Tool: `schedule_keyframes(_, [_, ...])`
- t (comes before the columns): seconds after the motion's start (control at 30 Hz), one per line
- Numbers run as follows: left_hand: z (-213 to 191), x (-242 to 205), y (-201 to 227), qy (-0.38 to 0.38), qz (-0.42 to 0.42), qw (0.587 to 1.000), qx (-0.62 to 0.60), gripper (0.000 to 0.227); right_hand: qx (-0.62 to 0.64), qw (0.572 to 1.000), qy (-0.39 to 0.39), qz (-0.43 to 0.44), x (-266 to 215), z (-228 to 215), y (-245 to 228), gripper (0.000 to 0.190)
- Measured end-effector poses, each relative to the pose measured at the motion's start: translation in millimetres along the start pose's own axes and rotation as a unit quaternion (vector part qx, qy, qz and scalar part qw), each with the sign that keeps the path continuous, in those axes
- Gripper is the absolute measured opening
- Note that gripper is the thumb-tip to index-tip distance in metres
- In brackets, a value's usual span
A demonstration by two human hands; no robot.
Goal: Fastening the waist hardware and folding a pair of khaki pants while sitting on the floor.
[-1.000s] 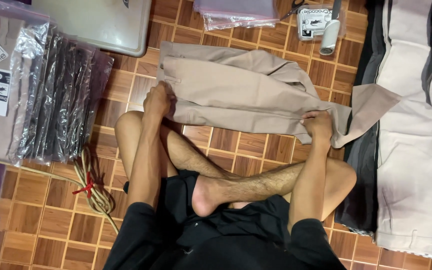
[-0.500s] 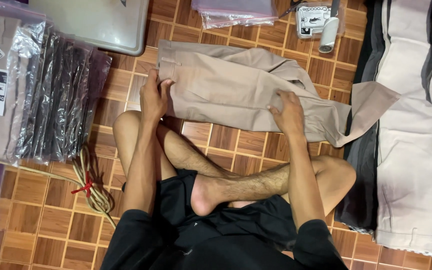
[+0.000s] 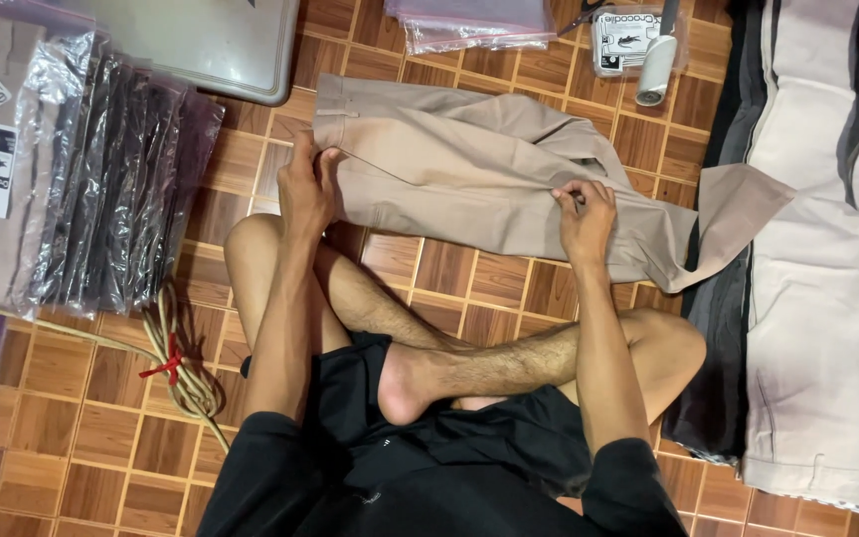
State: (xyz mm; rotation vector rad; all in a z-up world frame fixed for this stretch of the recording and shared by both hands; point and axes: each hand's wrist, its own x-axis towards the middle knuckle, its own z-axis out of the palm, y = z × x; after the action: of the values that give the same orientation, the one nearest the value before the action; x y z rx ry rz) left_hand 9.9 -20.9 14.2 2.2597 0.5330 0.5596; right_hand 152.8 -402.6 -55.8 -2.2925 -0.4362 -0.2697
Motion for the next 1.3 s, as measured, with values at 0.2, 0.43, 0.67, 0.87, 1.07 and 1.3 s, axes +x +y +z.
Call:
schedule_keyframes(0.2, [8,2,-5,0.017,-0.009,1.0,0.008,0.021,-0.034,0.999,0.031,0.009,-1,-2,-7,0.017])
schedule_keyframes(0.43, [0,4,6,0.026,-0.018,0.998,-0.055,0.016,-0.081,0.996,0.028,-0.018,4,-6,-21,0.019])
schedule_keyframes(0.67, [5,7,-5,0.016,-0.019,0.983,-0.183,0.012,-0.073,0.997,0.009,-0.025,3,-7,-24,0.019])
schedule_keyframes(0.87, [4,11,-12,-0.046,-0.087,0.953,-0.287,0.035,-0.062,0.998,0.012,-0.03,2,-9,-29,0.017])
schedule_keyframes(1.07, [15,11,-19,-0.031,-0.128,0.983,-0.128,0.03,-0.058,0.998,0.011,-0.023,2,-6,-27,0.017])
schedule_keyframes(1.3, [7,6,-1,-0.005,-0.143,0.988,-0.05,0.029,-0.043,0.999,0.008,-0.018,2,-5,-27,0.015])
